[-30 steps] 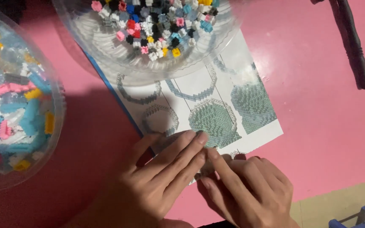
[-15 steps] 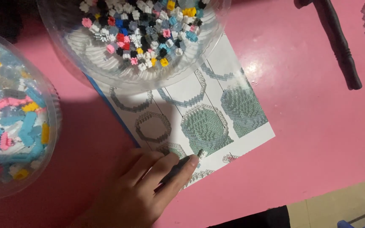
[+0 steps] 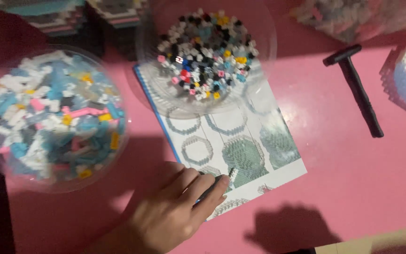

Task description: Assembling small interlocking toy blocks onto a pattern sheet and connecting them into strips.

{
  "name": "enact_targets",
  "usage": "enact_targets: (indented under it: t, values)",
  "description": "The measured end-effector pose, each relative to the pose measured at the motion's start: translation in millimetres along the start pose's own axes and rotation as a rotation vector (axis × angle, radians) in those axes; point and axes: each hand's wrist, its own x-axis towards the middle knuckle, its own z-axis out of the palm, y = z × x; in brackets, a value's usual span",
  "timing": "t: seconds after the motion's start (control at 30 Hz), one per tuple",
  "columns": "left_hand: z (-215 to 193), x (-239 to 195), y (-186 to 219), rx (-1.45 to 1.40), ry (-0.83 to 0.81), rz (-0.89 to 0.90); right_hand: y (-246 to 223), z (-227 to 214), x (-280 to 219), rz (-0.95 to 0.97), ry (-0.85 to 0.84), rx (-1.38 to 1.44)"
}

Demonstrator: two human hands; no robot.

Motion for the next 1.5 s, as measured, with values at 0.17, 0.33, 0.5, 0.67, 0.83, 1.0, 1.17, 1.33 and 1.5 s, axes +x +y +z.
enact_targets:
  t: [0.17,0.33,0.5,0.67,0.83,1.0,1.17,1.33,1.5]
  values:
    - [-9.8,1.3,-4.2,-0.077,-0.012,-0.017,138.9,-11.4,190.3,0.03,0.053,0.34]
    - [-18.1,2.1,-3.2,-0.021,-0.005,-0.014,176.3,2.7,348.4,0.048,0.069,0.691]
    - [-11.7,-6.0,-4.1,-0.087,0.025,-0.041,173.5,49.1,382.3,0.065,0.066,0.638]
    - [-9.8,-7.0,-2.6,-0.117,0.067,-0.051,165.4,56.6,391.2,0.154,-0.054,0.658]
    - [-10.1,-7.7,-2.8,-0.092,0.068,-0.038,163.1,55.5,397.5,0.326,-0.245,0.666]
    - [-13.3,-5.3,-4.0,-0.088,0.047,-0.041,165.5,55.0,382.7,0.261,-0.085,0.633]
    - [-15.3,-2.0,-7.8,-0.153,0.066,-0.05,160.8,11.1,353.8,0.376,0.057,0.747]
    - [-15.8,0.8,-14.1,-0.103,0.032,-0.034,116.4,-28.8,296.3,0.523,0.065,1.058]
    - [-8.1,-3.2,-20.9,-0.108,-0.017,0.003,48.4,11.8,243.3,0.33,0.237,1.009]
